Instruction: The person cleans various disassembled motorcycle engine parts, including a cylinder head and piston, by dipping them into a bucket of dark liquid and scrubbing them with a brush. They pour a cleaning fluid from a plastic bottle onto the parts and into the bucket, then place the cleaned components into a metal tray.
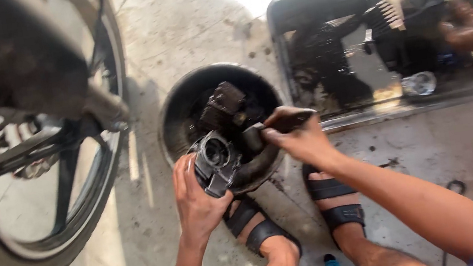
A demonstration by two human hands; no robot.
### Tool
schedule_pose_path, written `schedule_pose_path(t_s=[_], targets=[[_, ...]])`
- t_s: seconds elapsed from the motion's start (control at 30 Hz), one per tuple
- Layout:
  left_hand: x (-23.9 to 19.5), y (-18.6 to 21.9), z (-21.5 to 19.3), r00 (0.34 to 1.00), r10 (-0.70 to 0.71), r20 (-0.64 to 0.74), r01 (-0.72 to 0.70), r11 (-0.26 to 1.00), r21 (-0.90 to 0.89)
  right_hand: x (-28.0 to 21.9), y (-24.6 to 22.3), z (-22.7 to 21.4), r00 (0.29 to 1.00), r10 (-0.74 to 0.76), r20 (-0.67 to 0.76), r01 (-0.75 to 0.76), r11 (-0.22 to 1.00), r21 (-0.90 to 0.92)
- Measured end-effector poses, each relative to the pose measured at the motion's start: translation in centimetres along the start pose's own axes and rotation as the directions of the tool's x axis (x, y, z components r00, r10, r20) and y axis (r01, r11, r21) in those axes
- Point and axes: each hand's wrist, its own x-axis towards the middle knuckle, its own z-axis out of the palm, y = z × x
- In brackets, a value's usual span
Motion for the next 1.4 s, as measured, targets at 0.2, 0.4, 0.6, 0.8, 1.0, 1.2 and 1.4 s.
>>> schedule_pose_path(t_s=[0.2,0.4,0.6,0.8,1.0,1.2,1.4], targets=[[-0.8,-3.5,-0.6,0.976,-0.214,0.033,0.214,0.932,-0.293,0.3,5.8,1.1,0.961,-0.204,0.189,0.276,0.775,-0.568],[-1.6,-4.4,0.1,0.94,-0.325,0.102,0.312,0.701,-0.641,1.9,7.8,1.9,0.913,-0.1,0.396,0.38,0.562,-0.735],[-1.6,-5.5,1.1,0.951,-0.272,0.146,0.294,0.652,-0.699,1.1,-4.3,-0.8,0.986,-0.105,0.13,0.155,0.863,-0.481],[0.7,-2.9,0.8,0.992,-0.119,0.049,0.124,0.783,-0.61,-0.6,-8.9,2.7,0.975,0.208,-0.081,-0.208,0.978,0.009],[1.7,-2.7,1.2,0.995,-0.059,0.074,0.092,0.79,-0.607,-0.4,-5.9,3.8,0.967,0.235,-0.103,-0.194,0.933,0.302],[2.3,-2.3,1.4,0.997,-0.046,0.061,0.073,0.791,-0.608,-0.4,-5.0,2.4,0.938,0.278,-0.205,-0.14,0.848,0.511],[2.2,-0.8,0.5,0.992,0.016,0.122,0.056,0.821,-0.569,4.7,-9.5,-1.8,0.887,0.101,0.451,-0.015,0.982,-0.191]])
